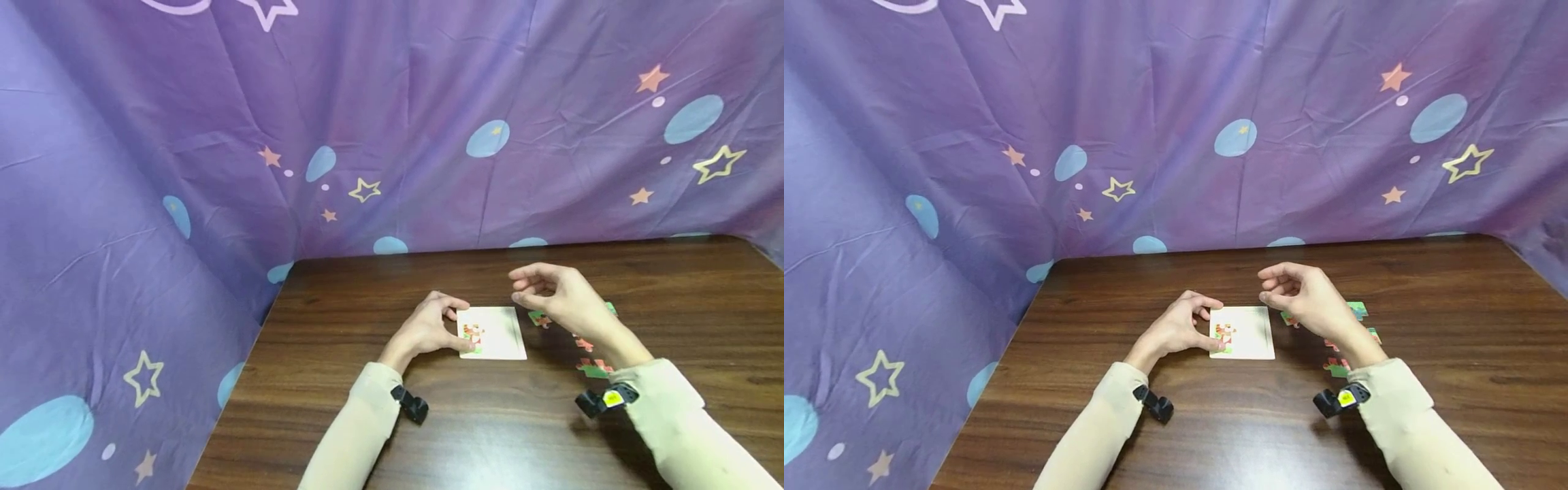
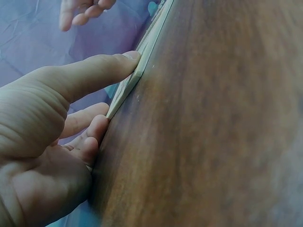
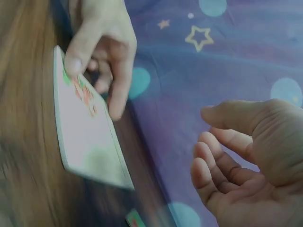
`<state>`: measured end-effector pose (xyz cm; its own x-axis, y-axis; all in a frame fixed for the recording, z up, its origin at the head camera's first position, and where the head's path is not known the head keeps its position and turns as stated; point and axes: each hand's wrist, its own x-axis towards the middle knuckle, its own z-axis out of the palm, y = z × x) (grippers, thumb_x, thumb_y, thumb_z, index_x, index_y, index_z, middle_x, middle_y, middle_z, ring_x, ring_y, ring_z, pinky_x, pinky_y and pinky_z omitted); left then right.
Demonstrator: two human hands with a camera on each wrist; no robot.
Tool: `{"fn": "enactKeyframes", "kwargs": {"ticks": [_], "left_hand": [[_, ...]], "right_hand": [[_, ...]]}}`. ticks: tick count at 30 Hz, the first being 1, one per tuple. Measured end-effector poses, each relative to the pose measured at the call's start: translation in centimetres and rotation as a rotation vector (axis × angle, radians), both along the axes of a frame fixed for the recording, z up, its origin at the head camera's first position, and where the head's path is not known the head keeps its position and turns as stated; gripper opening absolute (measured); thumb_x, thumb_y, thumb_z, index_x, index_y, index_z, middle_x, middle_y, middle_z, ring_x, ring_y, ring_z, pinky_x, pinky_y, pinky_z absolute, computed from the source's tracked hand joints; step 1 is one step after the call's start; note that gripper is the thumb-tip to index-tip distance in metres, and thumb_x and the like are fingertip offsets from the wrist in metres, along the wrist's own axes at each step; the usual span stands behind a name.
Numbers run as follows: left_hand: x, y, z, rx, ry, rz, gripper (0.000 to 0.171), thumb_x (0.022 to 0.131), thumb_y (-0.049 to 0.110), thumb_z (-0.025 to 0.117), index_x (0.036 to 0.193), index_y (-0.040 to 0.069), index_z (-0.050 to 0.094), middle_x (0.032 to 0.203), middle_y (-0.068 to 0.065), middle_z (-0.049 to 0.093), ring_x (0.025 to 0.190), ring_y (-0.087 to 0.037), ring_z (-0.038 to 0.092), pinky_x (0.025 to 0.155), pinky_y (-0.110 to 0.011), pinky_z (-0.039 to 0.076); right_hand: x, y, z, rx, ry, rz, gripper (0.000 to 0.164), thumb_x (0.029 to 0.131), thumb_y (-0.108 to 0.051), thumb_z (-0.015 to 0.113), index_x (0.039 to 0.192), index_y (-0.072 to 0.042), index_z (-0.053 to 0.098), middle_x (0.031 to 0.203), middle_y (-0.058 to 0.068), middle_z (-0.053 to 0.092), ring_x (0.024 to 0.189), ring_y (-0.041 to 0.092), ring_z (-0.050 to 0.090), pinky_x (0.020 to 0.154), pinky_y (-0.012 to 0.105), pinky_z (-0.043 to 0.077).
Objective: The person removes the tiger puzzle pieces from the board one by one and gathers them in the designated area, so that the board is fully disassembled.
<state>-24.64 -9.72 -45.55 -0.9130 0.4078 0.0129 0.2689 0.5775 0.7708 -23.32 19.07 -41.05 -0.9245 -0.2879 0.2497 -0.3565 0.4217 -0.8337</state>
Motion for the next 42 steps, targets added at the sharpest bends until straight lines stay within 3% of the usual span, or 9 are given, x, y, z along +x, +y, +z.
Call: {"fn": "enactKeyframes", "kwargs": {"ticks": [4, 9, 19, 31, 37, 42], "left_hand": [[-0.2, 0.0, 0.1, -0.007, 0.012, -0.003, 0.079, 0.070, 0.024, 0.109, 0.141, 0.015, 0.075, 0.121, -0.001, 0.064, 0.109, -0.012, 0.063, 0.093, -0.024, 0.050], [-0.4, 0.0, 0.1, -0.019, 0.013, -0.006, 0.080, 0.071, 0.025, 0.109, 0.142, 0.015, 0.074, 0.122, -0.001, 0.064, 0.109, -0.010, 0.063, 0.096, -0.025, 0.050], [-0.3, 0.0, 0.1, -0.008, -0.001, -0.002, 0.079, 0.071, 0.024, 0.109, 0.141, 0.015, 0.075, 0.124, 0.000, 0.063, 0.108, -0.009, 0.062, 0.093, -0.024, 0.049], [-0.4, -0.1, 0.3, -0.021, -0.013, -0.022, 0.081, 0.072, 0.023, 0.108, 0.144, 0.017, 0.073, 0.123, 0.000, 0.063, 0.110, -0.010, 0.061, 0.091, -0.023, 0.050], [-0.4, -0.2, 0.2, -0.021, -0.008, -0.026, 0.081, 0.072, 0.023, 0.108, 0.144, 0.016, 0.073, 0.125, 0.000, 0.063, 0.112, -0.011, 0.061, 0.092, -0.023, 0.050], [-0.1, -0.3, 0.2, -0.021, -0.014, -0.030, 0.080, 0.072, 0.022, 0.107, 0.145, 0.015, 0.073, 0.127, 0.000, 0.061, 0.113, -0.012, 0.061, 0.094, -0.023, 0.050]], "right_hand": [[0.1, -2.0, -0.2, -0.046, -0.032, 0.050, 0.039, 0.100, -0.008, 0.083, 0.136, 0.001, 0.072, 0.117, 0.021, 0.077, 0.092, 0.014, 0.074, 0.067, 0.030, 0.062], [-0.1, -4.0, -1.8, -0.045, -0.047, 0.119, 0.044, 0.096, -0.001, 0.085, 0.136, 0.008, 0.070, 0.117, 0.024, 0.077, 0.095, 0.015, 0.075, 0.080, 0.026, 0.063], [-0.3, -4.6, -4.4, -0.012, -0.110, 0.166, 0.042, 0.093, 0.002, 0.085, 0.132, 0.011, 0.071, 0.110, 0.018, 0.075, 0.093, 0.020, 0.070, 0.083, 0.025, 0.060], [0.1, -5.0, -5.3, 0.230, 0.061, 0.109, 0.036, 0.086, -0.015, 0.098, 0.116, -0.007, 0.082, 0.102, 0.006, 0.066, 0.089, 0.016, 0.060, 0.077, 0.026, 0.052], [0.2, -5.2, -5.4, 0.229, 0.082, 0.115, 0.034, 0.085, -0.014, 0.098, 0.113, -0.010, 0.079, 0.100, 0.004, 0.066, 0.087, 0.015, 0.059, 0.077, 0.027, 0.051], [0.2, -5.4, -5.6, 0.186, 0.029, 0.127, 0.033, 0.086, -0.010, 0.096, 0.113, -0.010, 0.078, 0.096, 0.000, 0.072, 0.084, 0.014, 0.062, 0.074, 0.027, 0.051]]}}
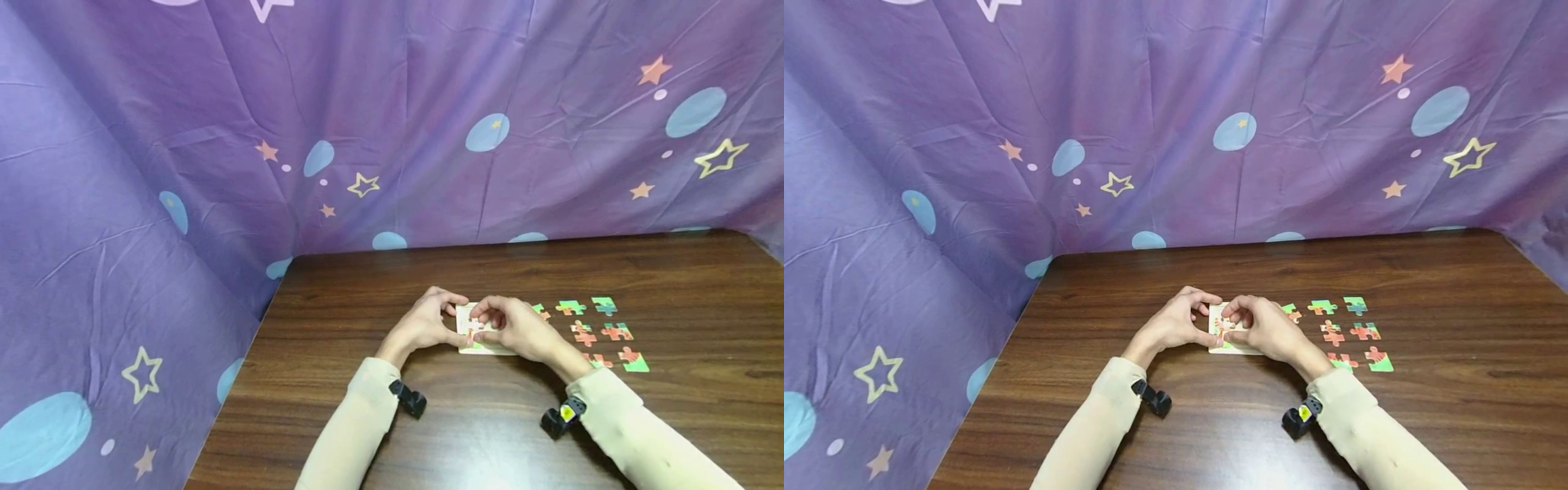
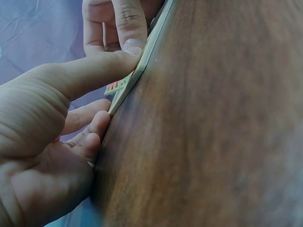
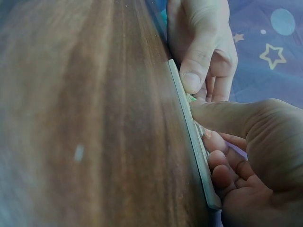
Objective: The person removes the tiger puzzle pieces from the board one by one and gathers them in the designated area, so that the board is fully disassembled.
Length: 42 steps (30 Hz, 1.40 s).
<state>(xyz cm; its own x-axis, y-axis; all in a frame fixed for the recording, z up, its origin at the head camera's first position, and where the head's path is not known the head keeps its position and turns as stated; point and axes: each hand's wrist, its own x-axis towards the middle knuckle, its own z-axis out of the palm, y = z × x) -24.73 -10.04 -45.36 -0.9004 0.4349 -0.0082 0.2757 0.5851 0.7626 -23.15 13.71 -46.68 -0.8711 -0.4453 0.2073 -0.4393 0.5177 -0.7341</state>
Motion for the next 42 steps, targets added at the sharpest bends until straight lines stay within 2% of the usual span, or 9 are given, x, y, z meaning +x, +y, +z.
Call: {"fn": "enactKeyframes", "kwargs": {"ticks": [3, 11, 17, 23, 27, 30, 34, 37, 42], "left_hand": [[0.0, 0.0, -0.1, 0.003, 0.000, 0.000, 0.081, 0.072, 0.021, 0.107, 0.144, 0.015, 0.073, 0.127, 0.000, 0.061, 0.112, -0.012, 0.060, 0.094, -0.022, 0.050], [-0.1, 0.1, -0.1, 0.002, 0.002, 0.005, 0.081, 0.072, 0.019, 0.107, 0.146, 0.015, 0.072, 0.124, -0.001, 0.063, 0.110, -0.011, 0.061, 0.090, -0.022, 0.050], [-0.1, 0.1, -0.2, 0.001, -0.004, 0.004, 0.081, 0.072, 0.019, 0.107, 0.146, 0.015, 0.072, 0.123, -0.001, 0.063, 0.109, -0.011, 0.060, 0.091, -0.022, 0.049], [-0.1, 0.1, -0.4, -0.009, 0.004, 0.003, 0.079, 0.074, 0.021, 0.107, 0.145, 0.016, 0.073, 0.128, -0.002, 0.062, 0.112, -0.010, 0.061, 0.093, -0.022, 0.049], [-0.1, 0.1, -0.5, -0.001, 0.003, 0.001, 0.079, 0.074, 0.022, 0.107, 0.145, 0.016, 0.073, 0.126, -0.001, 0.063, 0.110, -0.009, 0.060, 0.091, -0.022, 0.049], [0.0, 0.2, -0.5, 0.012, -0.004, -0.003, 0.079, 0.073, 0.021, 0.107, 0.145, 0.015, 0.073, 0.123, -0.001, 0.063, 0.106, -0.010, 0.059, 0.090, -0.022, 0.049], [0.1, 0.2, -0.5, 0.026, -0.021, -0.006, 0.079, 0.073, 0.020, 0.107, 0.145, 0.015, 0.073, 0.122, -0.001, 0.062, 0.103, -0.011, 0.058, 0.090, -0.023, 0.049], [0.1, 0.1, -0.3, 0.037, -0.027, -0.008, 0.079, 0.074, 0.020, 0.107, 0.145, 0.015, 0.073, 0.123, -0.003, 0.061, 0.104, -0.011, 0.058, 0.091, -0.023, 0.049], [0.0, -0.1, -0.1, 0.043, -0.024, -0.006, 0.079, 0.074, 0.020, 0.107, 0.145, 0.015, 0.073, 0.124, -0.002, 0.061, 0.105, -0.011, 0.057, 0.091, -0.023, 0.050]], "right_hand": [[-0.1, 0.0, -0.1, -0.017, -0.031, -0.012, 0.032, 0.085, -0.007, 0.094, 0.112, -0.009, 0.078, 0.094, -0.001, 0.073, 0.082, 0.014, 0.063, 0.073, 0.027, 0.052], [0.0, -0.2, -0.1, -0.035, -0.010, -0.062, 0.026, 0.087, -0.006, 0.093, 0.109, -0.010, 0.080, 0.092, -0.003, 0.075, 0.079, 0.013, 0.062, 0.070, 0.027, 0.051], [0.1, -0.2, 0.0, -0.037, -0.011, -0.066, 0.023, 0.090, -0.007, 0.091, 0.110, -0.008, 0.080, 0.091, -0.001, 0.075, 0.079, 0.013, 0.063, 0.070, 0.025, 0.052], [-0.2, 0.7, 1.0, -0.051, -0.015, -0.081, 0.024, 0.092, -0.009, 0.091, 0.114, -0.006, 0.080, 0.091, 0.000, 0.075, 0.081, 0.013, 0.067, 0.072, 0.024, 0.054], [-0.3, 2.1, 2.6, -0.099, 0.005, -0.086, 0.027, 0.093, -0.007, 0.090, 0.118, -0.003, 0.080, 0.095, 0.004, 0.076, 0.082, 0.011, 0.067, 0.072, 0.023, 0.055], [-0.2, 3.7, 3.9, -0.150, 0.007, -0.100, 0.028, 0.094, -0.007, 0.089, 0.120, -0.003, 0.079, 0.096, 0.009, 0.075, 0.076, 0.012, 0.067, 0.065, 0.026, 0.057], [0.2, 6.3, 5.1, -0.147, 0.046, -0.142, 0.029, 0.095, -0.010, 0.090, 0.122, -0.006, 0.080, 0.095, 0.008, 0.076, 0.076, 0.010, 0.068, 0.063, 0.026, 0.057], [0.6, 8.2, 5.6, -0.112, 0.090, -0.179, 0.031, 0.095, -0.012, 0.091, 0.124, -0.009, 0.080, 0.098, 0.006, 0.078, 0.082, 0.007, 0.069, 0.070, 0.021, 0.055], [1.5, 10.4, 5.4, -0.071, 0.114, -0.215, 0.031, 0.094, -0.015, 0.092, 0.123, -0.013, 0.081, 0.104, 0.008, 0.075, 0.084, 0.006, 0.068, 0.070, 0.020, 0.054]]}}
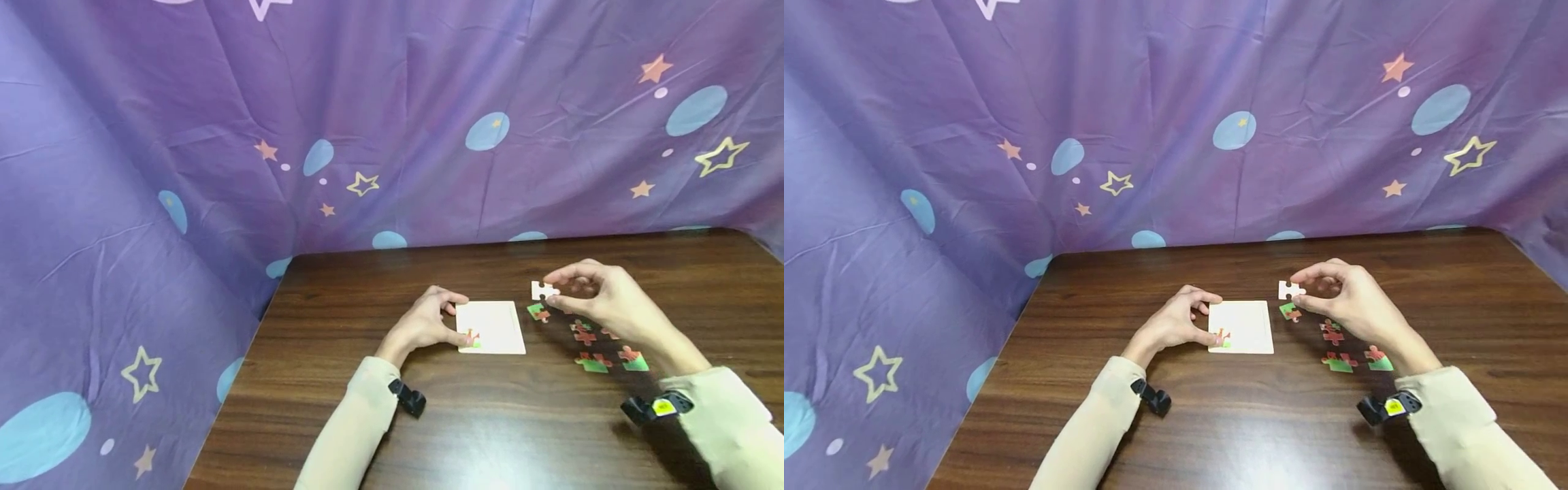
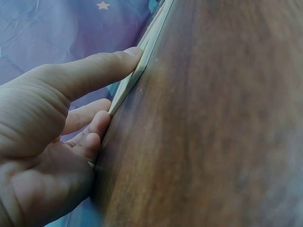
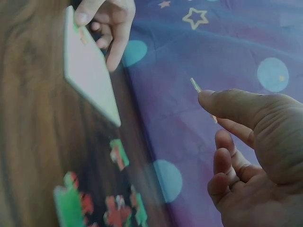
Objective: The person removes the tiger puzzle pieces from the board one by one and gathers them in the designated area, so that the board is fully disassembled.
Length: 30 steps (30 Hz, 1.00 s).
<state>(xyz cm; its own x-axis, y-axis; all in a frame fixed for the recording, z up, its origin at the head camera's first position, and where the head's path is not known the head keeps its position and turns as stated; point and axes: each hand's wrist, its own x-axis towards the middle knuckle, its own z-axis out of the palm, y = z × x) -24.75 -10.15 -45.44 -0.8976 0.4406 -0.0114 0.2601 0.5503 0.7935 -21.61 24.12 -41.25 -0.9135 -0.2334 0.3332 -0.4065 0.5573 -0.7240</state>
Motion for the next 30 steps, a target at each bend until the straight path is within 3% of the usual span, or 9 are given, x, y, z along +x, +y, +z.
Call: {"fn": "enactKeyframes", "kwargs": {"ticks": [8, 11, 15, 25, 30], "left_hand": [[0.0, -0.3, -0.2, -0.004, -0.005, 0.000, 0.079, 0.075, 0.020, 0.107, 0.145, 0.015, 0.072, 0.126, -0.004, 0.061, 0.105, -0.012, 0.058, 0.092, -0.024, 0.050], [0.0, -0.3, -0.3, -0.003, -0.004, 0.001, 0.078, 0.075, 0.020, 0.107, 0.145, 0.015, 0.073, 0.125, -0.004, 0.061, 0.104, -0.011, 0.057, 0.091, -0.023, 0.050], [-0.1, -0.1, -0.3, -0.004, -0.005, -0.004, 0.078, 0.075, 0.019, 0.107, 0.145, 0.015, 0.073, 0.125, -0.003, 0.061, 0.104, -0.011, 0.057, 0.090, -0.023, 0.049], [-0.1, -0.1, -0.1, -0.008, 0.000, -0.008, 0.078, 0.076, 0.020, 0.106, 0.146, 0.015, 0.072, 0.127, -0.003, 0.060, 0.105, -0.009, 0.057, 0.092, -0.022, 0.049], [-0.1, 0.0, -0.2, -0.003, -0.012, -0.009, 0.078, 0.076, 0.020, 0.106, 0.146, 0.016, 0.072, 0.126, -0.002, 0.060, 0.103, -0.011, 0.056, 0.090, -0.024, 0.049]], "right_hand": [[1.6, 1.4, -1.7, -0.006, -0.047, 0.013, 0.031, 0.094, -0.013, 0.092, 0.123, -0.012, 0.081, 0.105, 0.011, 0.068, 0.071, 0.013, 0.070, 0.058, 0.027, 0.055], [2.0, 1.7, -2.6, 0.025, -0.015, 0.018, 0.031, 0.092, -0.011, 0.093, 0.121, -0.013, 0.082, 0.104, 0.010, 0.068, 0.074, 0.010, 0.065, 0.057, 0.026, 0.052], [2.4, 2.1, -3.9, 0.060, 0.029, 0.035, 0.033, 0.088, -0.009, 0.096, 0.117, -0.016, 0.084, 0.102, 0.008, 0.067, 0.074, 0.011, 0.057, 0.058, 0.027, 0.048], [2.2, 2.0, -5.7, 0.092, 0.044, 0.104, 0.030, 0.086, -0.009, 0.096, 0.112, -0.020, 0.084, 0.096, -0.001, 0.070, 0.075, 0.008, 0.058, 0.060, 0.023, 0.049], [2.2, 2.1, -6.1, 0.138, 0.051, 0.072, 0.029, 0.087, -0.012, 0.097, 0.111, -0.022, 0.085, 0.100, -0.003, 0.072, 0.081, 0.006, 0.058, 0.067, 0.021, 0.048]]}}
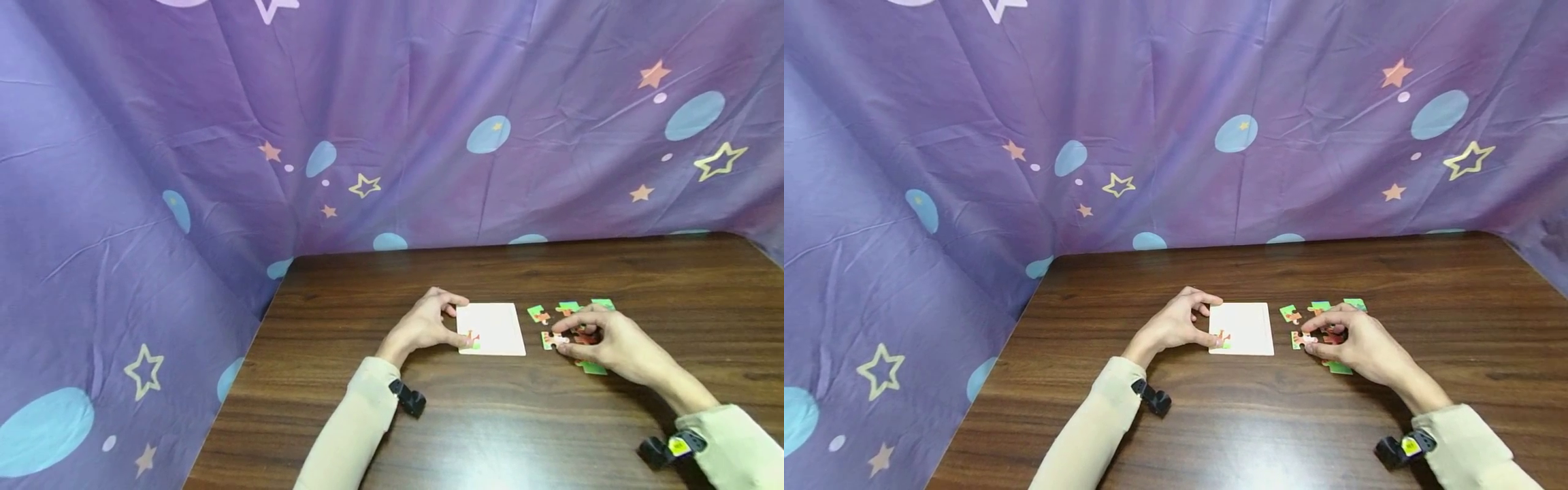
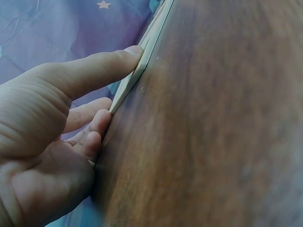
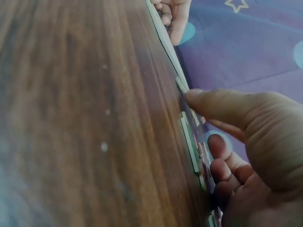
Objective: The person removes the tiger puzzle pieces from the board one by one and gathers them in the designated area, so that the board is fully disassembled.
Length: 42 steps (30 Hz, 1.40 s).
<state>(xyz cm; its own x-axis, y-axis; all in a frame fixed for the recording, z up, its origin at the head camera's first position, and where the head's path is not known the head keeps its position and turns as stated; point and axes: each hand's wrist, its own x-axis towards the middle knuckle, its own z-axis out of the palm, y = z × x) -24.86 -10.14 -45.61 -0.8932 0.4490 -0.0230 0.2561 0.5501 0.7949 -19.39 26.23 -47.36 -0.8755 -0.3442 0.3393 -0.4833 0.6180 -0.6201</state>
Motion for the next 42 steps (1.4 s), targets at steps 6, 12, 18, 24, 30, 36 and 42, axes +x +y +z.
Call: {"fn": "enactKeyframes", "kwargs": {"ticks": [6, 12, 18, 24, 30, 36, 42], "left_hand": [[0.04, 0.08, 0.25, -0.004, -0.005, -0.016, 0.077, 0.078, 0.022, 0.105, 0.147, 0.016, 0.071, 0.127, -0.003, 0.059, 0.102, -0.011, 0.056, 0.089, -0.023, 0.048], [-0.14, -0.10, 0.46, -0.029, 0.020, -0.019, 0.081, 0.076, 0.026, 0.107, 0.148, 0.016, 0.071, 0.127, -0.002, 0.060, 0.105, -0.011, 0.057, 0.088, -0.023, 0.049], [-0.18, -0.18, 0.34, -0.046, 0.013, -0.028, 0.091, 0.069, 0.025, 0.111, 0.149, 0.018, 0.069, 0.130, -0.001, 0.059, 0.113, -0.012, 0.056, 0.097, -0.024, 0.049], [-0.03, -0.23, 0.43, -0.054, 0.003, -0.050, 0.096, 0.067, 0.022, 0.111, 0.152, 0.018, 0.067, 0.134, -0.002, 0.058, 0.114, -0.012, 0.056, 0.099, -0.023, 0.049], [-0.02, -0.27, 0.38, -0.062, -0.003, -0.054, 0.098, 0.066, 0.022, 0.112, 0.153, 0.018, 0.066, 0.136, -0.003, 0.057, 0.115, -0.012, 0.056, 0.100, -0.023, 0.050], [0.04, -0.23, 0.29, -0.078, -0.006, -0.053, 0.100, 0.066, 0.024, 0.112, 0.154, 0.019, 0.065, 0.137, -0.002, 0.055, 0.114, -0.011, 0.055, 0.098, -0.024, 0.049], [-0.03, -0.30, 0.40, -0.065, -0.023, -0.065, 0.100, 0.066, 0.020, 0.112, 0.154, 0.018, 0.064, 0.141, -0.001, 0.053, 0.117, -0.011, 0.055, 0.100, -0.024, 0.049]], "right_hand": [[0.10, 0.41, -0.25, 0.058, 0.015, -0.041, 0.029, 0.086, -0.018, 0.098, 0.112, -0.024, 0.085, 0.097, -0.005, 0.069, 0.084, 0.006, 0.058, 0.070, 0.023, 0.047], [-0.11, 0.39, -0.11, 0.075, -0.007, -0.049, 0.029, 0.088, -0.021, 0.097, 0.114, -0.024, 0.085, 0.101, -0.001, 0.065, 0.088, 0.007, 0.056, 0.072, 0.025, 0.046], [-0.15, 0.29, -0.05, 0.078, -0.016, -0.049, 0.028, 0.089, -0.021, 0.096, 0.114, -0.024, 0.085, 0.101, -0.001, 0.065, 0.087, 0.007, 0.056, 0.071, 0.024, 0.045], [-0.07, 0.27, -0.02, 0.083, -0.040, -0.060, 0.029, 0.089, -0.023, 0.097, 0.115, -0.023, 0.084, 0.102, -0.001, 0.066, 0.089, 0.008, 0.058, 0.073, 0.025, 0.047], [-0.05, 0.19, -0.15, 0.064, -0.038, -0.055, 0.030, 0.089, -0.020, 0.097, 0.117, -0.021, 0.084, 0.100, -0.001, 0.067, 0.087, 0.008, 0.059, 0.071, 0.024, 0.047], [0.02, 0.04, -0.19, 0.034, 0.024, -0.034, 0.036, 0.085, -0.016, 0.099, 0.118, -0.021, 0.083, 0.091, -0.006, 0.067, 0.081, 0.008, 0.057, 0.067, 0.023, 0.045], [-0.13, -0.17, 0.58, 0.036, 0.081, -0.036, 0.039, 0.084, -0.018, 0.100, 0.119, -0.023, 0.084, 0.094, -0.004, 0.065, 0.082, 0.010, 0.055, 0.068, 0.023, 0.043]]}}
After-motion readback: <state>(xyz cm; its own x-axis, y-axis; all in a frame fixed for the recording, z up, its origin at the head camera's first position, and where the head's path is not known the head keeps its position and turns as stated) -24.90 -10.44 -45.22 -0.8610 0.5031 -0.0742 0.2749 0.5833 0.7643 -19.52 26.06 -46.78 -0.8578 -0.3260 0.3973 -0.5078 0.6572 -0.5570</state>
